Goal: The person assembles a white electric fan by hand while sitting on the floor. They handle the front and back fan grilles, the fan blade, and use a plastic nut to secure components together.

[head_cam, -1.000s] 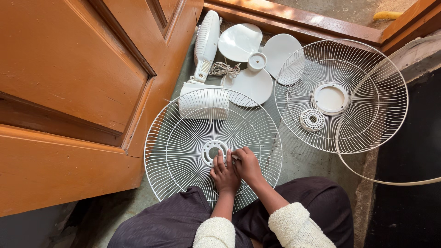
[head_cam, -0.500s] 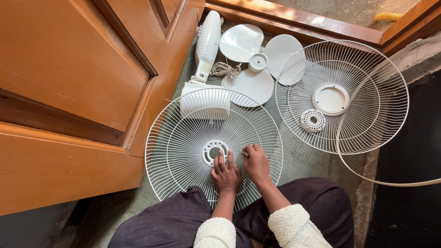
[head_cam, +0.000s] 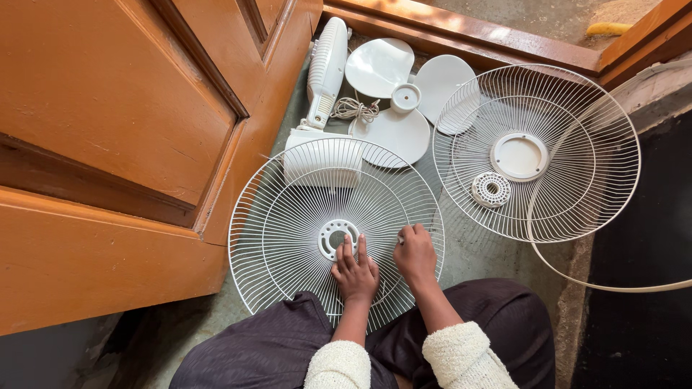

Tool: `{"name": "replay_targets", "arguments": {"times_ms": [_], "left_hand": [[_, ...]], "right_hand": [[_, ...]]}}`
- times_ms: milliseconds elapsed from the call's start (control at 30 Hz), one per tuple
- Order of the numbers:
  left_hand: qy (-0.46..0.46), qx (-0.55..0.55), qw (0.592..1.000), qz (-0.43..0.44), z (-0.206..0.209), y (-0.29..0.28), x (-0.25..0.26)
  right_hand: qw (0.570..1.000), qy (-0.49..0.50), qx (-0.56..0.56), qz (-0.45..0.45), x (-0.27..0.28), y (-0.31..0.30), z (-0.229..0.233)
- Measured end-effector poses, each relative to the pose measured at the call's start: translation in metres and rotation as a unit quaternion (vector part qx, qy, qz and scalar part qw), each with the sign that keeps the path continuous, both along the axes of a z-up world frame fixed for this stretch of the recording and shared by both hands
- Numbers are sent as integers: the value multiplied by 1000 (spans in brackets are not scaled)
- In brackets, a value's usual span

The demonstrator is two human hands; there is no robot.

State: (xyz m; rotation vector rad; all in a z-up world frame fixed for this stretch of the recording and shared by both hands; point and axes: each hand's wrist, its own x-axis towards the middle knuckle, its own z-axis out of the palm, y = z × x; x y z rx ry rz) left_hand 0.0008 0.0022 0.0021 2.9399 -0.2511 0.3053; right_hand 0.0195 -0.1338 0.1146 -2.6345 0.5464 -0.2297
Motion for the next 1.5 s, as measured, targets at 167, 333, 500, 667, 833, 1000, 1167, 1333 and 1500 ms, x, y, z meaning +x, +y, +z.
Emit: {"name": "replay_targets", "arguments": {"times_ms": [167,333,500,667,833,1000,1167,1333,1500], "left_hand": [[13,-1,1000,0,3,0,0],[20,-6,1000,2,1,-1,0],[8,-14,1000,5,0,-2,0],[17,-9,1000,8,-4,-2,0],[17,-10,1000,7,-7,-2,0],[15,-3,1000,8,-7,-1,0],[16,-10,1000,3,-6,-1,2],[8,-26,1000,2,-3,0,0],[17,-30,999,0,4,0,3]], "right_hand": [[1000,-24,-5,1,2,-4,-3],[993,-66,100,22,6,1,-11],[984,-92,144,46,10,11,-12],[980,-90,171,51,10,14,-9],[981,-98,154,69,9,17,-8],[984,-106,126,67,8,12,7],[973,-220,-47,45,3,-6,40],[968,-208,135,-35,0,-29,41],[959,-228,166,-16,-5,-32,22]]}}
